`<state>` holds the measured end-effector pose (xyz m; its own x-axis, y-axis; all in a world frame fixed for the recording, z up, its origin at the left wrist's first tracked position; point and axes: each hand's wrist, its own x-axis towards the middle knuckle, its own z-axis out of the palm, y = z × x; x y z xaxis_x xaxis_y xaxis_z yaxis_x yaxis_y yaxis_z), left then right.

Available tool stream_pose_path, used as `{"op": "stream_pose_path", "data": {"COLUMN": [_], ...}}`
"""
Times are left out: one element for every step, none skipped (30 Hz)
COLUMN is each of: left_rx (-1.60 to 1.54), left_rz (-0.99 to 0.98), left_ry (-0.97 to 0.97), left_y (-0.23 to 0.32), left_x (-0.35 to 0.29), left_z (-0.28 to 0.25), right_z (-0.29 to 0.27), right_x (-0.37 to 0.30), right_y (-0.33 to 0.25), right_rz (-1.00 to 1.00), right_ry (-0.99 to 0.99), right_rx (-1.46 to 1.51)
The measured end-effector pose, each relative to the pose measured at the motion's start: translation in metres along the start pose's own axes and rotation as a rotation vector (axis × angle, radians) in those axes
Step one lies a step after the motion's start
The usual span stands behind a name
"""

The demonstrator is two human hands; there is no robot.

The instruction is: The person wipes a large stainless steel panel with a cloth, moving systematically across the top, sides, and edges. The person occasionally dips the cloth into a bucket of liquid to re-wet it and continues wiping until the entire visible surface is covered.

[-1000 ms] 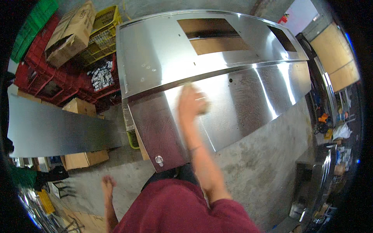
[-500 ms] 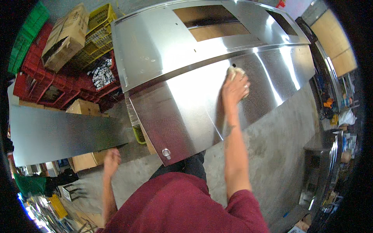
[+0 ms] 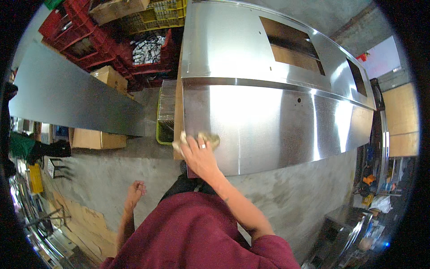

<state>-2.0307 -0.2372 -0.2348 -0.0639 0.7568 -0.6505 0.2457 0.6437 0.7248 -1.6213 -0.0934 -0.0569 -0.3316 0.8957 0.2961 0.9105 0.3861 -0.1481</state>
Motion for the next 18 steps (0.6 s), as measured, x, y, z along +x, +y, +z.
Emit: {"op": "stream_pose_path", "data": {"left_rx": [-0.04,-0.076,-0.115,-0.093,-0.065,-0.05,0.056,-0.014,-0.036,-0.057,-0.122,-0.187,-0.252,-0.32,-0.391,-0.458,-0.452,-0.451], "left_rz": [-0.067,-0.128,-0.189,-0.228,-0.266,-0.316,-0.284,-0.35,-0.356,-0.362,-0.348,-0.329,-0.312,-0.287,-0.258,-0.235,-0.307,-0.375], "left_ry": [0.023,0.048,0.072,0.072,0.063,0.067,0.062,0.096,0.125,0.156,0.186,0.222,0.25,0.279,0.303,0.337,0.345,0.356], "left_y": [-0.009,-0.03,-0.05,-0.067,-0.079,-0.093,-0.11,-0.104,-0.102,-0.102,-0.105,-0.109,-0.114,-0.11,-0.101,-0.096,-0.105,-0.122], "left_x": [-0.017,-0.034,-0.048,-0.063,-0.074,-0.089,-0.101,-0.108,-0.115,-0.125,-0.137,-0.147,-0.158,-0.169,-0.18,-0.196,-0.215,-0.235], "left_z": [0.005,0.009,0.015,0.02,0.03,0.043,0.047,0.068,0.082,0.096,0.112,0.129,0.149,0.178,0.211,0.237,0.259,0.286], "right_z": [0.0,-0.001,-0.004,-0.005,-0.005,-0.012,-0.017,-0.022,-0.02,-0.016,-0.013,-0.011,-0.009,-0.012,-0.022,-0.033,-0.046,-0.057], "right_x": [-0.005,-0.008,-0.011,0.003,0.03,0.062,0.09,0.114,0.126,0.113,0.091,0.068,0.035,0.001,-0.032,-0.064,-0.091,-0.122], "right_y": [0.006,0.012,0.017,0.027,0.046,0.056,0.065,0.078,0.081,0.075,0.068,0.062,0.059,0.064,0.077,0.096,0.115,0.135], "right_rz": [-0.082,-0.162,-0.243,-0.347,-0.443,-0.401,-0.292,-0.227,-0.176,-0.198,-0.219,-0.245,-0.315,-0.341,-0.385,-0.416,-0.452,-0.481], "right_ry": [-0.019,-0.031,-0.044,-0.03,-0.015,-0.016,0.022,0.16,0.192,0.174,0.158,0.148,0.13,0.07,-0.007,-0.072,-0.133,-0.189], "right_rx": [0.029,0.06,0.089,0.03,-0.034,-0.099,-0.034,-0.079,0.042,0.021,0.0,-0.019,-0.025,0.016,0.088,0.107,0.131,0.144]}}
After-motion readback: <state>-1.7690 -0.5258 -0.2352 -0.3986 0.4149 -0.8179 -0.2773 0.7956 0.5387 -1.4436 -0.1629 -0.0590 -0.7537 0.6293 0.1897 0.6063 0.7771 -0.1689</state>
